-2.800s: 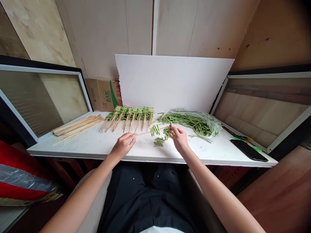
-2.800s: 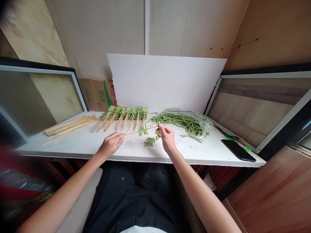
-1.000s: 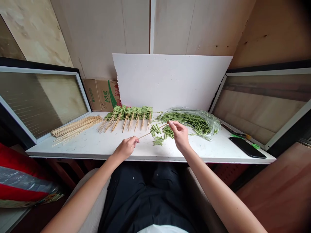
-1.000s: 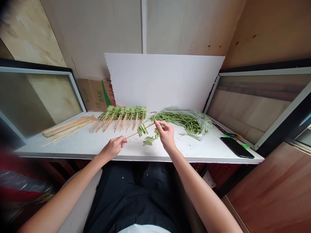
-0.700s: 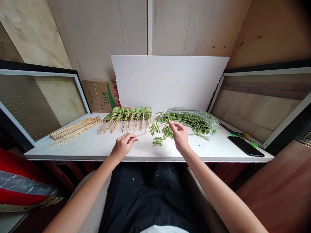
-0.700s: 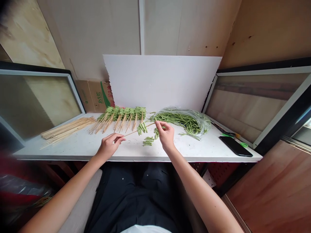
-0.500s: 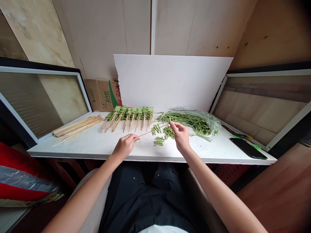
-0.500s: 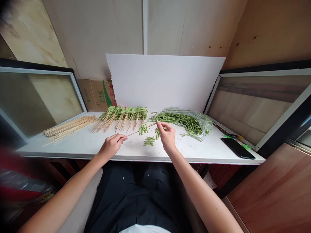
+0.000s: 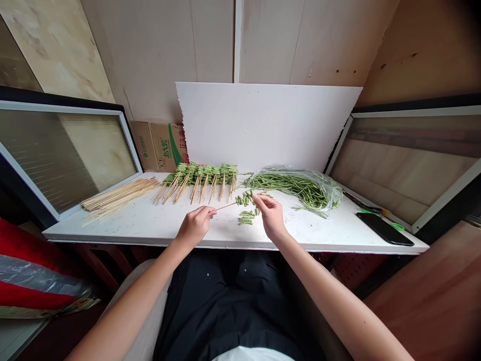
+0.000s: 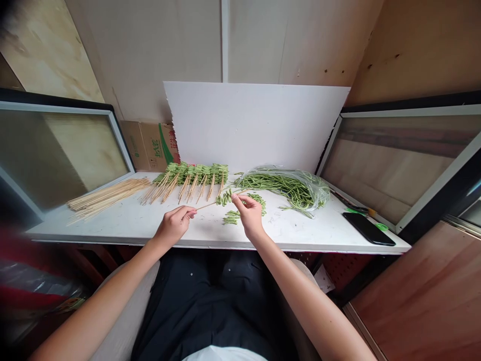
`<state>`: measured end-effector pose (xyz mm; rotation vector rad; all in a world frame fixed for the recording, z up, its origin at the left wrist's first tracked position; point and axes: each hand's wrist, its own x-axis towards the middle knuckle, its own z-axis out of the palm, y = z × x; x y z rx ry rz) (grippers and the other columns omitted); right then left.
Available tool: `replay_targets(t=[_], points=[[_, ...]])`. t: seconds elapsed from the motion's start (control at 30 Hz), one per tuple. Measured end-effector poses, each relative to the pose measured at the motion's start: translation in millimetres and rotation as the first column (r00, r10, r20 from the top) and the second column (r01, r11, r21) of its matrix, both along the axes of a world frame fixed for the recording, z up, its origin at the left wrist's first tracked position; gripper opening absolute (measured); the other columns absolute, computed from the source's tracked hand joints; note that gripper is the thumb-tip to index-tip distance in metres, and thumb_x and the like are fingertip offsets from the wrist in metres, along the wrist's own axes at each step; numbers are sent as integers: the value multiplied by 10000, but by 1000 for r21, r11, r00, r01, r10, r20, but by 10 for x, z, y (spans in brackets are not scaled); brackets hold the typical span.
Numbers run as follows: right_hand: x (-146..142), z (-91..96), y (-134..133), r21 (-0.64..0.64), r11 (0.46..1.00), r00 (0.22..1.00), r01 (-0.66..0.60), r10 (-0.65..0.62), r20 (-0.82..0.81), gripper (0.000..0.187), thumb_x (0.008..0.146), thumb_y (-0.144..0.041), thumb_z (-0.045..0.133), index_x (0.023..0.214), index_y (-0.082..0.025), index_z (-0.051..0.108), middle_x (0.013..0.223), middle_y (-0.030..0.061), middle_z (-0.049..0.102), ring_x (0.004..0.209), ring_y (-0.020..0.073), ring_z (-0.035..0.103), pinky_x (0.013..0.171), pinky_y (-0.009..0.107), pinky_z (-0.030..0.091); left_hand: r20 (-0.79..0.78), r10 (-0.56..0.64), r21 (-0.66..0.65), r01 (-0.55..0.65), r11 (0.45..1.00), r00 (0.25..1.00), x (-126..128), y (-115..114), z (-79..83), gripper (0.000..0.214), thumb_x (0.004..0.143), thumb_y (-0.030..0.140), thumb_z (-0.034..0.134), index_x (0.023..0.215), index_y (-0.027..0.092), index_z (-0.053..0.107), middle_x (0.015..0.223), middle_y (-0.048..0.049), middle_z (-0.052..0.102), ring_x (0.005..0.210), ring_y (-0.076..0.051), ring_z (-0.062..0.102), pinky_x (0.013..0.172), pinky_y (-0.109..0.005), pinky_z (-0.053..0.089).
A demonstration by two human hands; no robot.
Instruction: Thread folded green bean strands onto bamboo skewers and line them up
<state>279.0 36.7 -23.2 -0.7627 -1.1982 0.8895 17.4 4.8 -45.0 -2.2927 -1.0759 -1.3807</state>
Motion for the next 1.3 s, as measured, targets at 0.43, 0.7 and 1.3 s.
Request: replay_targets(t=[0.43,0.7,1.3], points=[[-4,2,10,-101,995,1000,-10,11,11,388,693,-578,917,694,-214,783,804,64,750,824,224,661,763,356,514,-26,34,117,-31,993,999,-76,25,-37,300,937,-12,504,964,186,728,881,-48,797,804,-200,764,724,-303,593],[132,-111,189,-108,990,982,-89,105,158,421,762,-628,850,858,-219,830,1019,98,801,951,260,703,793,361,524,54,77,-46,-74,996,996,-121,100,-94,245,951,68,525,911,194,731,852,-46,793,764,-187,754,694,-270,568],[252,-594,470,254,945,339,204,-312,888,166,977,-267,671,929,-198,813,1017,148,767,1174,389,545,940,480,436,112,215,-262,-180,948,970,-258,205,-135,234,936,166,523,891,200,751,788,-47,781,742,-211,733,723,-294,543]])
